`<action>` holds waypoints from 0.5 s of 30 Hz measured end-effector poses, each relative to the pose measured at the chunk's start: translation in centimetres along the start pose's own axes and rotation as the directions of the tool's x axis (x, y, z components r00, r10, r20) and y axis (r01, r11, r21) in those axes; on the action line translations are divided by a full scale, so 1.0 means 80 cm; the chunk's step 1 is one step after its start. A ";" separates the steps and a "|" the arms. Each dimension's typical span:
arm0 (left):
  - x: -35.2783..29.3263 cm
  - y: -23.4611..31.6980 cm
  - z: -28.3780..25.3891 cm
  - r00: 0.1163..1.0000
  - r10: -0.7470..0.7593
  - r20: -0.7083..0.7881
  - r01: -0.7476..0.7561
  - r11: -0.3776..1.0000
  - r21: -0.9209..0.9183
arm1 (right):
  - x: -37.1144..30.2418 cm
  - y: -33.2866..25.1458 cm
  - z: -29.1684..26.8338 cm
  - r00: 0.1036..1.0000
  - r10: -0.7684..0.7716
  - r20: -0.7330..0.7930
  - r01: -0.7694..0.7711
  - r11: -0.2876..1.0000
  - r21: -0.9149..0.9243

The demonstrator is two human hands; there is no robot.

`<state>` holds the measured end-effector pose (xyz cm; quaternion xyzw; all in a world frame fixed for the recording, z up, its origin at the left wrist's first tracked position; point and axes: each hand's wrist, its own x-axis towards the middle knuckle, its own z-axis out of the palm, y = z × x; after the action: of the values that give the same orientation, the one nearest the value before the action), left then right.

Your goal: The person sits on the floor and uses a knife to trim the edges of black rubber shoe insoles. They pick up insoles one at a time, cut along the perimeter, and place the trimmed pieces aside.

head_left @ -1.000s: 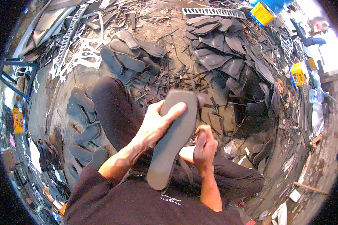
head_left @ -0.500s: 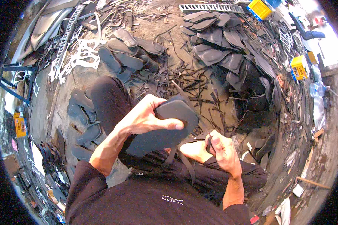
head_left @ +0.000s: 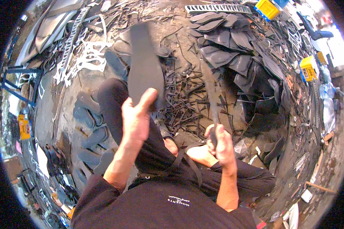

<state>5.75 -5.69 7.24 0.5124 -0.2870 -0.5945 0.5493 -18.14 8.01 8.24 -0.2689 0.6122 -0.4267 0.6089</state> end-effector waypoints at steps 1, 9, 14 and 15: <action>-0.014 -0.014 0.002 0.997 -0.070 0.017 0.070 0.998 0.009 | 0.006 0.013 0.009 0.991 -0.126 0.044 0.133 0.967 -0.216; -0.050 -0.027 0.035 0.959 -0.241 -0.151 0.153 0.885 -0.440 | -0.037 0.062 0.087 0.937 -0.344 -0.068 0.245 0.781 -0.574; -0.073 -0.014 0.026 0.929 -0.343 -0.136 0.254 0.863 -0.437 | -0.051 0.072 0.079 0.935 -0.352 -0.038 0.276 0.792 -0.545; -0.076 -0.011 0.028 0.933 -0.335 -0.133 0.246 0.861 -0.446 | -0.047 0.067 0.083 0.932 -0.359 -0.043 0.275 0.781 -0.560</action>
<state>2.61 -0.18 8.91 0.4774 -0.0122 -0.6623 0.5773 -10.21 12.51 6.32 -0.4981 0.6970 -0.3496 0.3793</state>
